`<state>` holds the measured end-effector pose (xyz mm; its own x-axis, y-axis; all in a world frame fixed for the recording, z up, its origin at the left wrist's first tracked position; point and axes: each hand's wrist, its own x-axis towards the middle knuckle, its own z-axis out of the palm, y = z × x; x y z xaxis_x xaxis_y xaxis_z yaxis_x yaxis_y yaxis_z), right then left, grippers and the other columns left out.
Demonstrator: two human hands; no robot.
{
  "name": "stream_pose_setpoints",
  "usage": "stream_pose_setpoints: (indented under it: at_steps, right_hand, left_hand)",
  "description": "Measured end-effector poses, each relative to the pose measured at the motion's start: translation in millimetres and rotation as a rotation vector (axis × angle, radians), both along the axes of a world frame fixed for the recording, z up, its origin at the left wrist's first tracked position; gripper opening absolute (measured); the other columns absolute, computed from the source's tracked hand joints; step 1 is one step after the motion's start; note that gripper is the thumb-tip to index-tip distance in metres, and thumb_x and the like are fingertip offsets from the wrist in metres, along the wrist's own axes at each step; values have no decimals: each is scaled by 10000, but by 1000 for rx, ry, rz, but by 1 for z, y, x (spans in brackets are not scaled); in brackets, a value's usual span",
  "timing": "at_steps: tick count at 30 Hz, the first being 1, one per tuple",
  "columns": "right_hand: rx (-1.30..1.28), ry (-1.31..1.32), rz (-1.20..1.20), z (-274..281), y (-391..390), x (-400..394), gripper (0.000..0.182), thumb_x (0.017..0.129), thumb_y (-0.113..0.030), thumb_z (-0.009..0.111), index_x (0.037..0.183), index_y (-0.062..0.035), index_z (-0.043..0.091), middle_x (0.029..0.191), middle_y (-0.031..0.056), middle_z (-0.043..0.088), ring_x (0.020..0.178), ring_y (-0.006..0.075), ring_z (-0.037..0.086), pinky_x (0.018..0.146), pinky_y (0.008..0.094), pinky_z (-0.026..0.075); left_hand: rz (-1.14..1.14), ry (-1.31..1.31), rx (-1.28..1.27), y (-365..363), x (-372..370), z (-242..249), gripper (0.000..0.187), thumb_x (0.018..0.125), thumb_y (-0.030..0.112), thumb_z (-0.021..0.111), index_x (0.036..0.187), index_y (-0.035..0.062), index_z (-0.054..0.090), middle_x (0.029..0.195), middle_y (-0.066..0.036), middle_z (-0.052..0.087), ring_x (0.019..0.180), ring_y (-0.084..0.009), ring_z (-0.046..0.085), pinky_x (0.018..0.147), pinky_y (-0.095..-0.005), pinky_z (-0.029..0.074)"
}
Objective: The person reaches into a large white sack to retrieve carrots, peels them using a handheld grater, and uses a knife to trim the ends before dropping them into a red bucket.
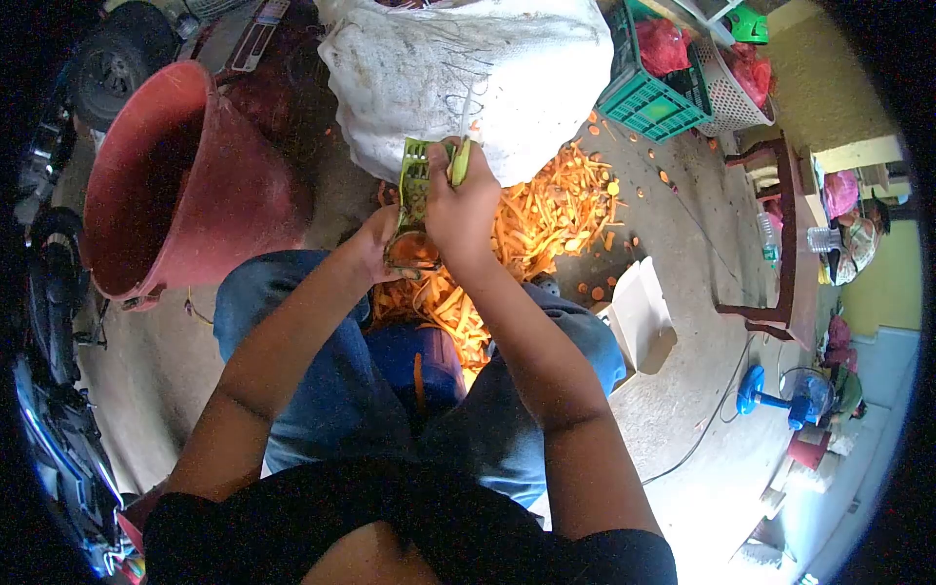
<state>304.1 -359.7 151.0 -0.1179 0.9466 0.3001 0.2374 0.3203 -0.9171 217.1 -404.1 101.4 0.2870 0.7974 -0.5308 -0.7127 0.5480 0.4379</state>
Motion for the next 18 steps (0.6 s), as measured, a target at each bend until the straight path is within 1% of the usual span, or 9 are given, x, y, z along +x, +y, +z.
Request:
stream_pose_setpoints:
  at_steps: [1,3,4,5,6,8,10,14,18]
  right_hand:
    - [-3,-31,-36,1,1,0,175,794,-149,489,788,23,518,558,48,471,525,94,414,495,239,356]
    - [-7,-60,-72,-1,11,3,172,788,-151,495,781,19,524,552,59,479,515,102,426,489,248,360]
    - [-9,-149,-219,-6,29,10,174,782,-154,499,768,17,530,557,77,497,511,116,445,482,261,367]
    - [-11,-237,-366,-13,49,19,176,776,-157,503,755,15,536,562,95,515,506,129,464,475,273,374]
    - [21,-187,-484,-28,77,35,194,770,-162,495,726,21,540,586,118,545,490,156,489,464,298,389]
    - [49,-28,-547,-22,97,53,206,768,-164,506,701,30,527,539,119,526,451,173,488,429,320,379]
    - [6,-41,-578,-14,102,60,179,768,-138,498,686,21,518,529,82,507,439,139,448,411,298,350]
    - [-148,139,-381,-11,87,38,158,777,-120,476,697,10,516,541,44,488,453,88,419,404,250,323]
    - [-244,264,-76,10,39,-8,142,785,-124,479,752,8,520,604,67,503,516,104,443,471,248,367]
  left_hand:
    - [-2,-1,-2,-1,0,4,263,804,212,302,907,52,483,703,-76,565,557,-191,568,422,-331,487]
    - [-96,214,-71,-5,1,16,285,829,261,309,898,54,493,688,-72,565,567,-179,566,468,-328,486]
    - [-99,215,-71,-9,4,17,285,829,261,309,898,54,493,688,-72,565,567,-179,566,468,-328,486]
    - [-190,193,-59,-15,8,17,344,835,317,315,926,35,489,755,-90,568,627,-186,573,542,-317,486]
    - [-279,171,-46,-17,9,18,409,841,373,321,955,16,484,822,-108,570,687,-193,579,616,-306,487]
    - [-285,134,-85,-14,-2,23,443,825,410,345,988,15,463,815,-126,564,665,-200,574,609,-309,484]
    - [-214,38,48,-10,-13,27,421,822,392,372,1012,24,444,809,-133,557,647,-203,568,598,-309,483]
    - [-150,32,23,-3,-19,30,388,835,373,343,1005,38,441,790,-130,549,652,-205,565,593,-319,485]
    - [26,18,21,14,-24,1,372,842,356,325,1007,43,443,807,-115,552,660,-204,567,592,-326,487]
